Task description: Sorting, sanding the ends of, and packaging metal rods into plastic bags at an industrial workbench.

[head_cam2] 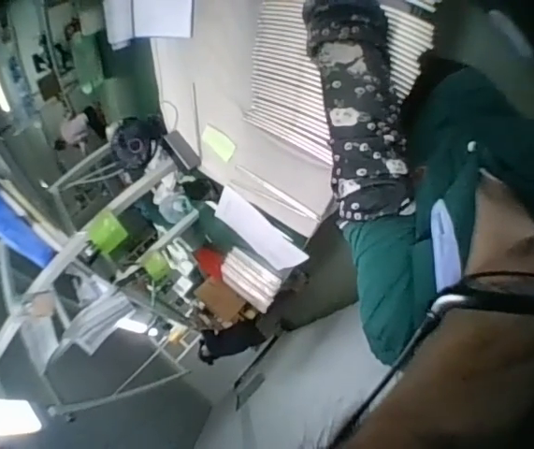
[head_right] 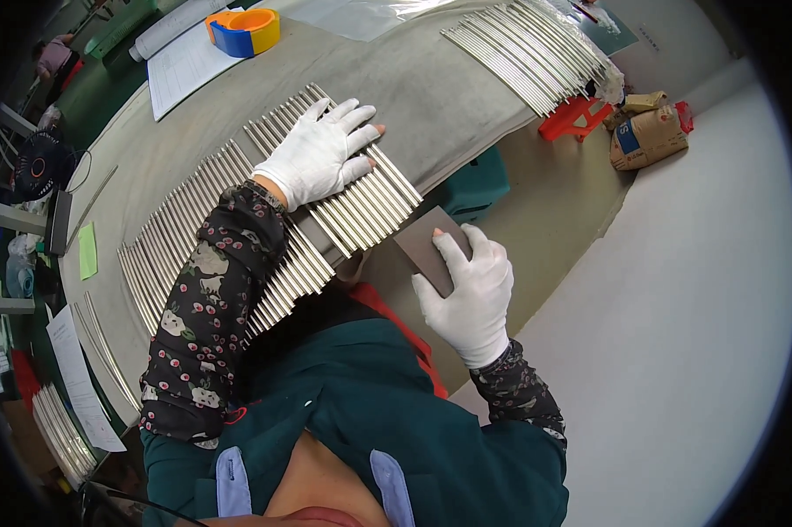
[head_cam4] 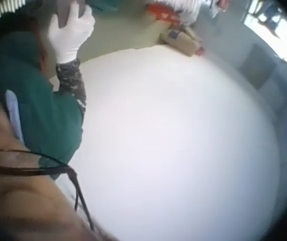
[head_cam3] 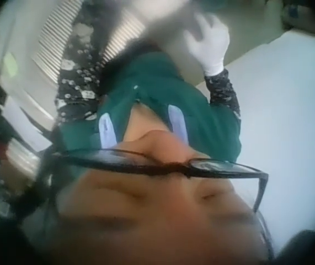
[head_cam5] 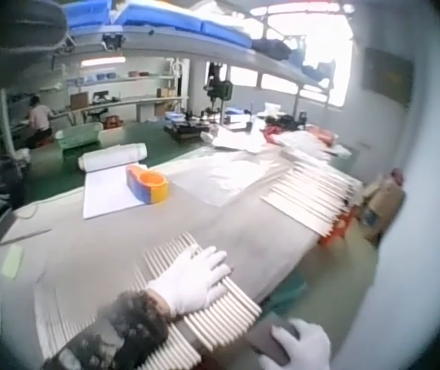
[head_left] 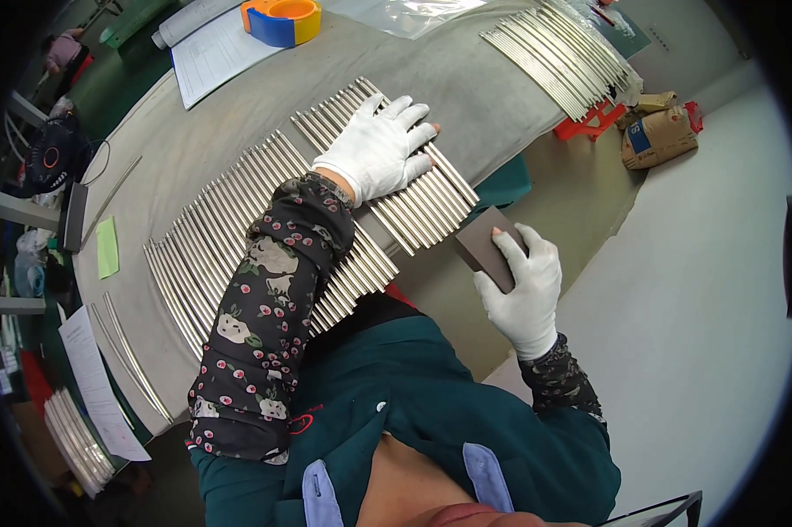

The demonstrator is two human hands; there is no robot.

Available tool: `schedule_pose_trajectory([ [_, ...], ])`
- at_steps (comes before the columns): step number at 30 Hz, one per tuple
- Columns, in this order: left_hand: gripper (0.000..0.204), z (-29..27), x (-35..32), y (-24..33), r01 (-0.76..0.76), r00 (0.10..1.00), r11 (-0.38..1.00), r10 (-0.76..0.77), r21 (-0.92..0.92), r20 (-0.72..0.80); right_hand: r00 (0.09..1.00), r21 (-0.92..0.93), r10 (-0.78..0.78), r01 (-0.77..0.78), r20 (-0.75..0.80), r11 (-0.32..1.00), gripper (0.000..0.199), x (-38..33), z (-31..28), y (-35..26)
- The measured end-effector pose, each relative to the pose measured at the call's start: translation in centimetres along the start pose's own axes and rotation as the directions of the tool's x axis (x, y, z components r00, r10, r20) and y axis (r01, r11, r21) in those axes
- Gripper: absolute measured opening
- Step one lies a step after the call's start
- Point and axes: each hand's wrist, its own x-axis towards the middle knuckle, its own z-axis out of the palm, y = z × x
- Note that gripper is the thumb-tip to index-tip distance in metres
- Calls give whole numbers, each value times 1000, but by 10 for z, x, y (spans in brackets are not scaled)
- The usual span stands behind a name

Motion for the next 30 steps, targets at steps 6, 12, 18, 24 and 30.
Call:
schedule_pose_trajectory([
  [6,49,0,-3,2,16,1000,1000,-16,13,1,998,5,67,-67,19,998,56,4,1,3],
  [12,48,-1,-7,2,23,999,999,-24,-41,-22,996,-20,82,-83,-47,996,60,8,-6,9],
  [18,47,-1,-7,2,30,998,997,-34,-72,-51,999,-104,30,-34,-41,994,60,17,-1,-4],
  [24,45,3,-7,2,34,996,997,-40,-76,-76,998,-228,-55,59,21,972,57,60,17,-26],
  [30,45,2,-6,-1,32,998,994,-37,-108,-49,992,-149,-117,110,-38,983,57,28,-8,-8],
])
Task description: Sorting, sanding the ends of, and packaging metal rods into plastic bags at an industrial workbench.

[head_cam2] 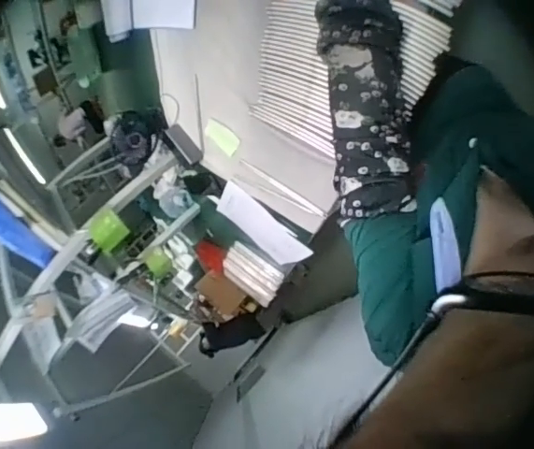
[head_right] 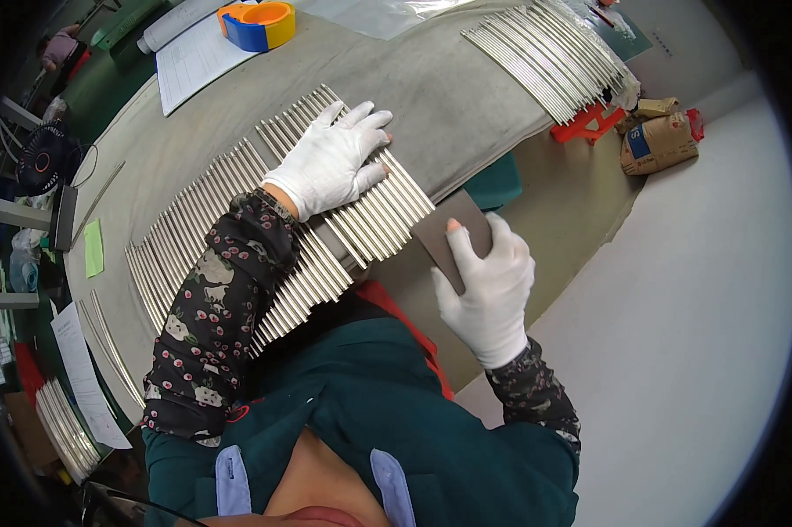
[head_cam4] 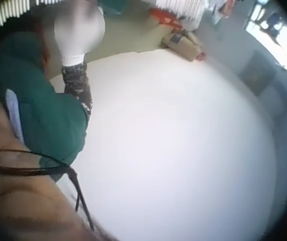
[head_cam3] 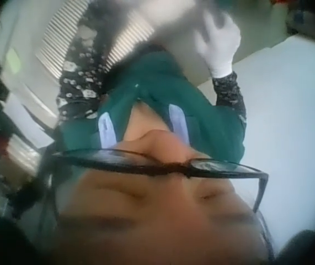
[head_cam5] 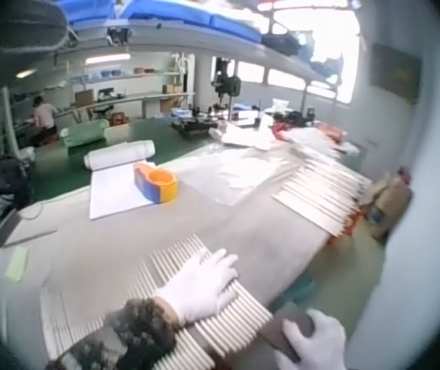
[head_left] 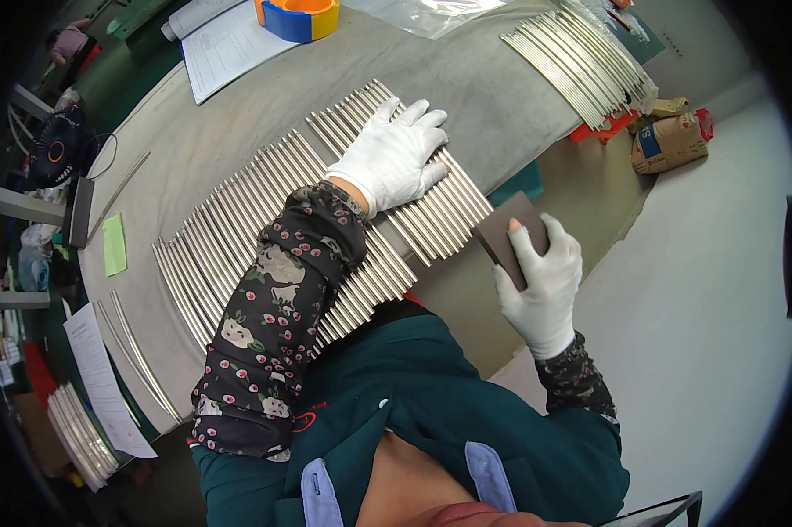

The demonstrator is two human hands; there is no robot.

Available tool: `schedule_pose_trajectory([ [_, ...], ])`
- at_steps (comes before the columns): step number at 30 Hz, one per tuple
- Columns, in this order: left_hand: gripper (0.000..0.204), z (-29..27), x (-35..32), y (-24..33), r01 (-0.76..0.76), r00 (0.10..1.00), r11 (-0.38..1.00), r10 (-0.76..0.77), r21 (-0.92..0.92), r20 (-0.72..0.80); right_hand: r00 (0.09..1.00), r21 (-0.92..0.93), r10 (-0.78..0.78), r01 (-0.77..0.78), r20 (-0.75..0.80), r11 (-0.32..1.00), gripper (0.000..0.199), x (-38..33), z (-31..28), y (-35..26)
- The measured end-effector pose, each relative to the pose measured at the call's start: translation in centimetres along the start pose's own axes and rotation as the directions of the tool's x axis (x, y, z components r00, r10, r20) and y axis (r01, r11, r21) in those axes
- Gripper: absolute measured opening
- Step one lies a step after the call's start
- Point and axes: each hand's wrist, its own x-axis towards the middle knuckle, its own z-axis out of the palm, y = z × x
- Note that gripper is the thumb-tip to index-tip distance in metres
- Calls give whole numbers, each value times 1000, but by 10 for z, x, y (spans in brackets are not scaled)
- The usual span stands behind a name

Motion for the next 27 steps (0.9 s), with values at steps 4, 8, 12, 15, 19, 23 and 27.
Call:
schedule_pose_trajectory([
  [4,47,-6,0,2,15,999,1000,-14,-17,41,927,-88,201,-183,316,979,56,-57,-14,8],
  [8,55,-22,-16,3,-11,995,1000,13,24,-102,959,82,188,-209,214,975,55,-59,-3,-7],
  [12,57,-49,-66,-15,-51,988,998,54,19,-146,982,188,133,-157,134,970,56,-37,7,-24],
  [15,61,-62,-114,-31,69,998,993,-68,99,-18,980,198,148,-173,133,965,56,-33,8,-26],
  [19,64,-62,-164,-38,189,974,976,-200,105,111,976,203,164,-191,142,960,55,-43,8,-17],
  [23,66,-49,-169,-36,154,968,968,-187,197,165,965,193,216,-242,149,951,54,-51,7,-7],
  [27,64,-40,-146,-35,158,974,973,-181,167,135,963,207,206,-240,174,948,55,-53,2,-8],
])
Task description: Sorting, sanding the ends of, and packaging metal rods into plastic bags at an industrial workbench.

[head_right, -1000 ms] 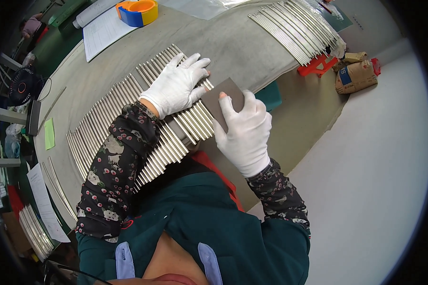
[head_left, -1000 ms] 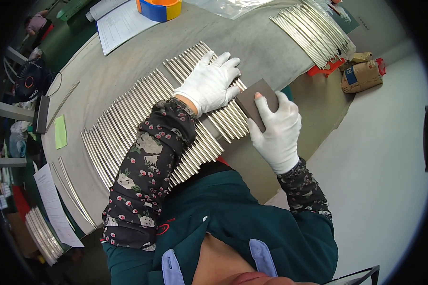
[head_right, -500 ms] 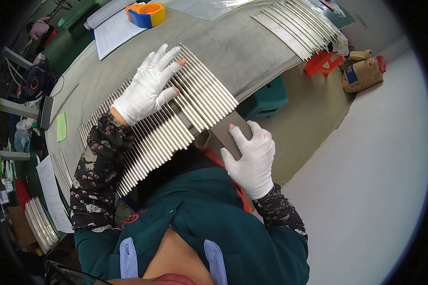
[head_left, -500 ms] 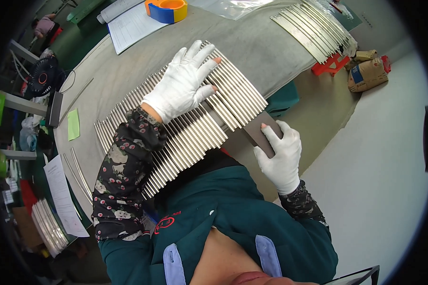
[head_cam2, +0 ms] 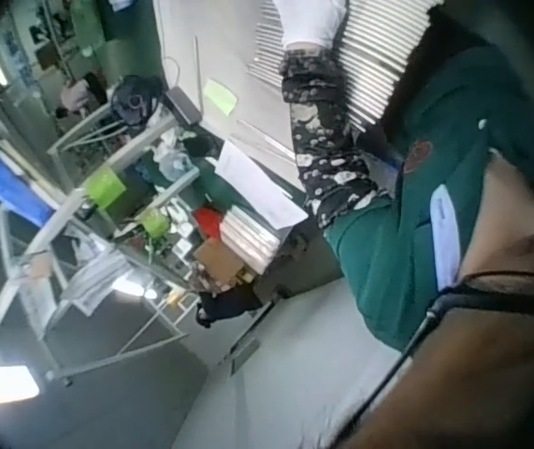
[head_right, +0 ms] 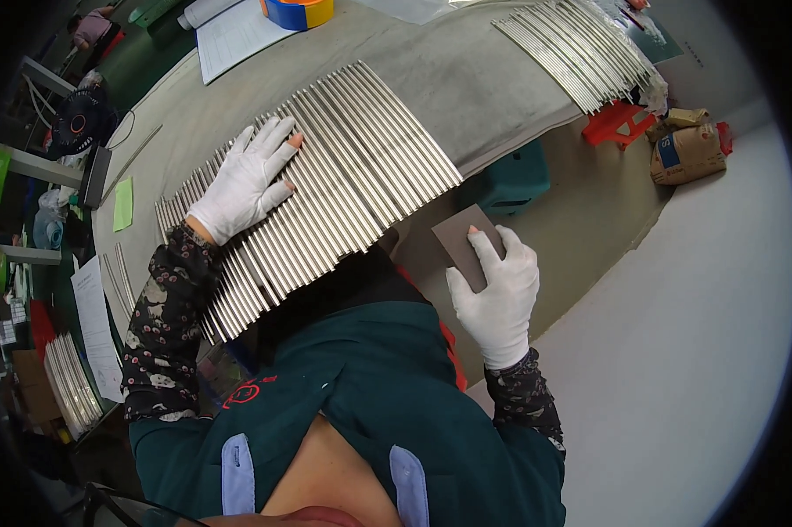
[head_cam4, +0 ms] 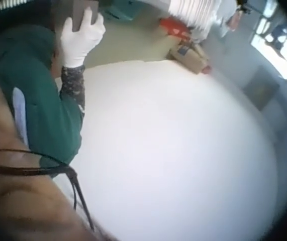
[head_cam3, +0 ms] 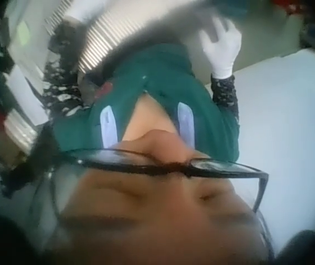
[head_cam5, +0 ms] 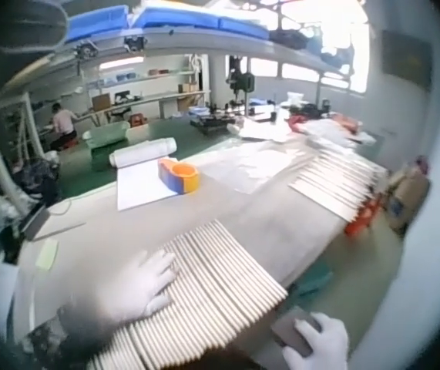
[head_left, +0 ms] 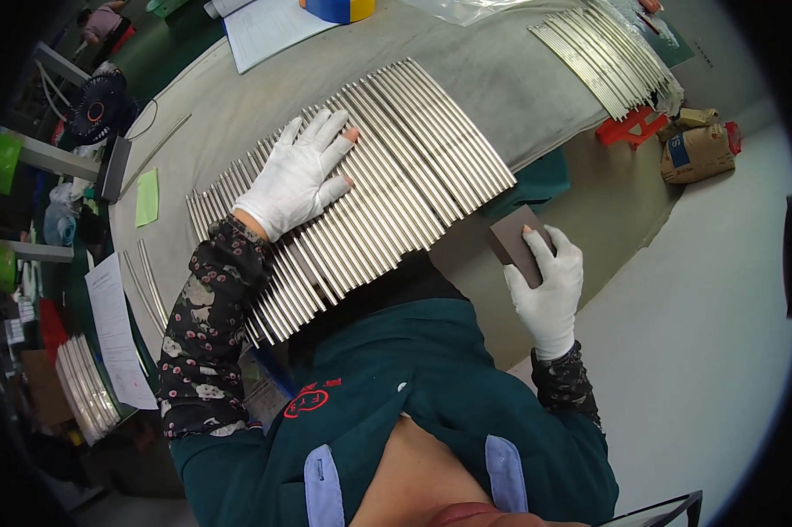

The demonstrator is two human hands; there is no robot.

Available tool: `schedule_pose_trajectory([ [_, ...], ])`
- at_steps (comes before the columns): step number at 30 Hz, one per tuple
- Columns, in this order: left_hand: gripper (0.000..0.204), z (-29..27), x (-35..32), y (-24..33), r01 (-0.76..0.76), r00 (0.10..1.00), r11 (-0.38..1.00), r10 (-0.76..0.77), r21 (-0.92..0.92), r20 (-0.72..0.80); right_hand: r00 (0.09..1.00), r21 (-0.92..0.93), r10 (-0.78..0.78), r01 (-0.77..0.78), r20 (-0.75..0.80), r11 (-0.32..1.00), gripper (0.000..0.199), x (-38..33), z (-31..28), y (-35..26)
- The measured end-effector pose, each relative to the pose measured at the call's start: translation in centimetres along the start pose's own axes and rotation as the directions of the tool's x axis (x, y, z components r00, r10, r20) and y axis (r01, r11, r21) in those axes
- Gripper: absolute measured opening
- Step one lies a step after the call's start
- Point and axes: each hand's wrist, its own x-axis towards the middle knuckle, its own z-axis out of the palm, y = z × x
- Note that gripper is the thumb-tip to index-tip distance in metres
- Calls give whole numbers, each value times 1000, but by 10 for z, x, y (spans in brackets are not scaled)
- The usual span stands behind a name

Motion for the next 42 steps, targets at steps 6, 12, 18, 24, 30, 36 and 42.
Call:
schedule_pose_trajectory([
  [6,64,4,28,7,-13,1000,999,13,33,-14,995,43,-92,91,29,995,59,-13,0,-28],
  [12,64,3,35,11,-19,999,999,20,37,-45,998,20,-67,67,14,998,61,-12,16,-55],
  [18,63,3,35,10,-16,998,999,19,47,-64,997,-4,-81,81,-6,997,60,-6,21,-61],
  [24,62,7,32,7,-39,997,997,43,64,-66,997,11,-66,66,-36,998,61,-11,5,-43],
  [30,67,3,24,3,-64,996,996,67,56,-50,997,-22,-15,13,-80,1000,60,-3,-3,-23],
  [36,73,-1,42,15,-246,956,968,234,-50,-177,994,-36,-9,5,-112,999,62,4,-3,-22],
  [42,68,4,44,24,-275,957,961,274,-5,-91,991,-46,-11,5,-131,999,64,5,-4,-21],
])
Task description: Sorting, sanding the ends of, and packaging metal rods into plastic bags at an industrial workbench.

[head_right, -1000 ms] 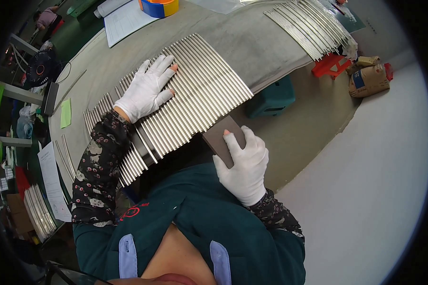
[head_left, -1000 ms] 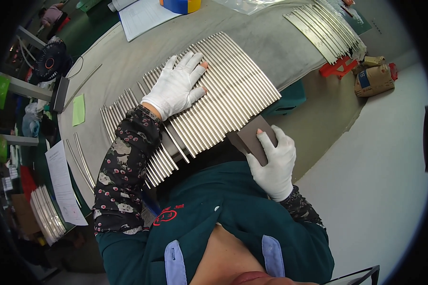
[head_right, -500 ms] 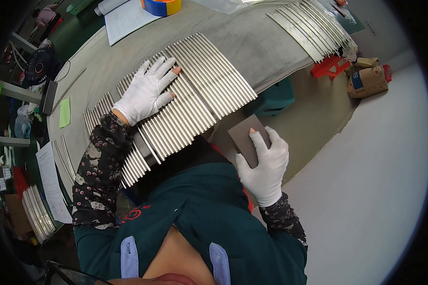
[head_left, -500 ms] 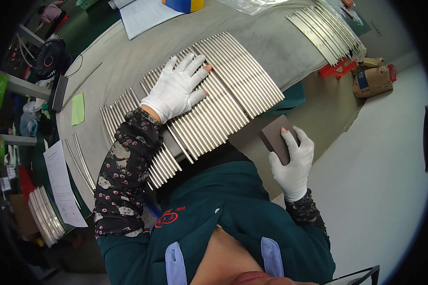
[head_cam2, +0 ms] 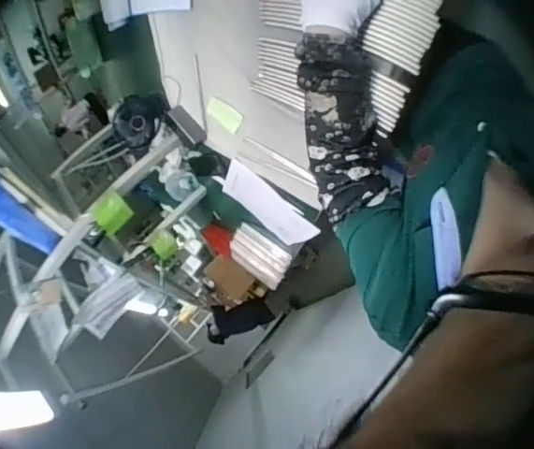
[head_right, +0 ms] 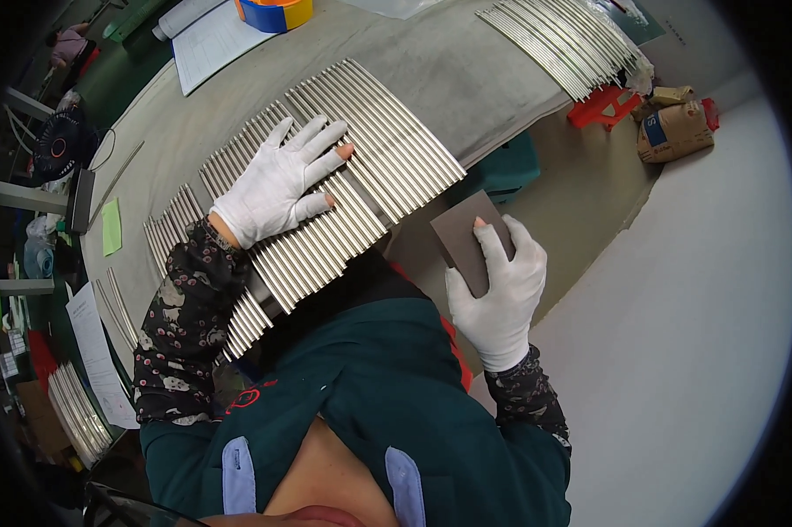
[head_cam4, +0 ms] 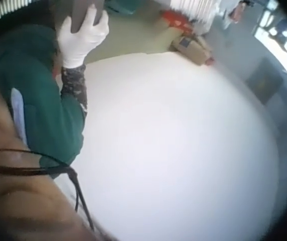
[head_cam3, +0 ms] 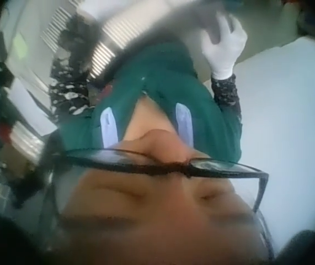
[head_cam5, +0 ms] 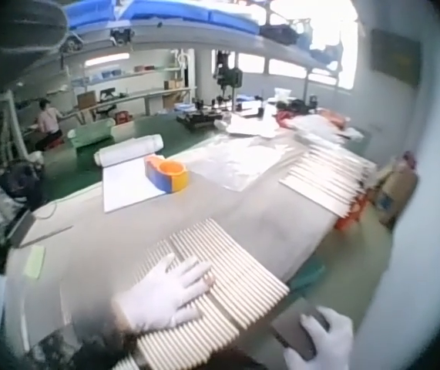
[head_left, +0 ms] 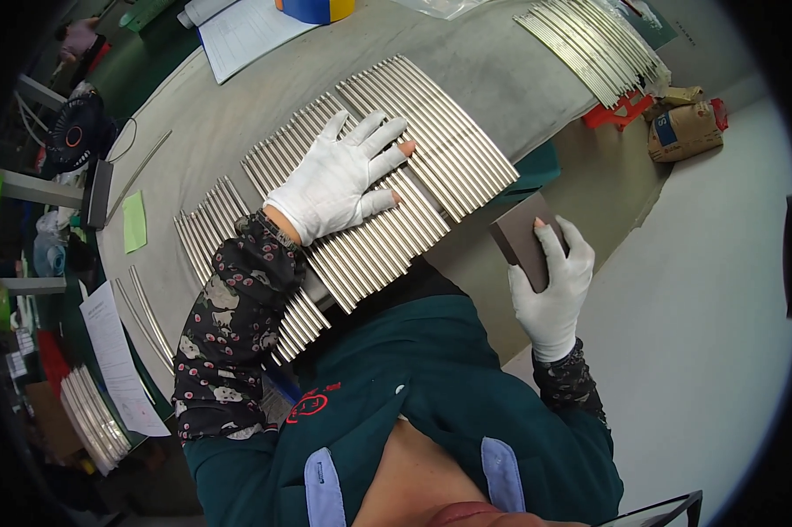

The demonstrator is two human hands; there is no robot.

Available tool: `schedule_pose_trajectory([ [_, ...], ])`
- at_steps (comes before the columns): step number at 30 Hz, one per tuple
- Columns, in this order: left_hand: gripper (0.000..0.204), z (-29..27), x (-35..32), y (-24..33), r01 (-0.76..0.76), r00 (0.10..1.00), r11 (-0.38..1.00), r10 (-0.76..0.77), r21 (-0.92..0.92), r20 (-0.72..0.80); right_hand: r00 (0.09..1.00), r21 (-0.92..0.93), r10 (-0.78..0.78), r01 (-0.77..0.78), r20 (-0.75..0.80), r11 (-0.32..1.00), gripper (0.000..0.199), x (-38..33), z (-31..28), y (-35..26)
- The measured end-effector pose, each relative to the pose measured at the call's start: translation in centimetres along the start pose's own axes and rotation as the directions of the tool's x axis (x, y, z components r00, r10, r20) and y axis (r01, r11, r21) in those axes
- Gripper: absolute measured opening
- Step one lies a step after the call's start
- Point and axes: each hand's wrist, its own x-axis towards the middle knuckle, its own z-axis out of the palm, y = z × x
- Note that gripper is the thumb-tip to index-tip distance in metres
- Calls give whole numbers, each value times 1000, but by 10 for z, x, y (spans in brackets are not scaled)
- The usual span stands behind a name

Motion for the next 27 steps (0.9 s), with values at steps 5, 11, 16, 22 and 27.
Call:
schedule_pose_trajectory([
  [5,69,-2,-1,0,8,1000,1000,-7,-31,20,1000,15,3,-3,-8,1000,64,2,4,2],
  [11,39,-16,22,8,-88,981,952,32,-295,-189,999,-3,0,0,-45,1000,63,6,5,4],
  [16,16,-13,46,19,-209,968,920,147,-331,-202,999,-14,-11,11,-45,1000,63,5,2,8],
  [22,18,-19,48,17,-113,993,922,120,-370,-4,999,-15,-16,16,-31,1000,64,6,4,11],
  [27,17,-29,59,23,-6,973,949,78,-315,216,999,6,-33,33,-28,999,64,8,6,13],
])
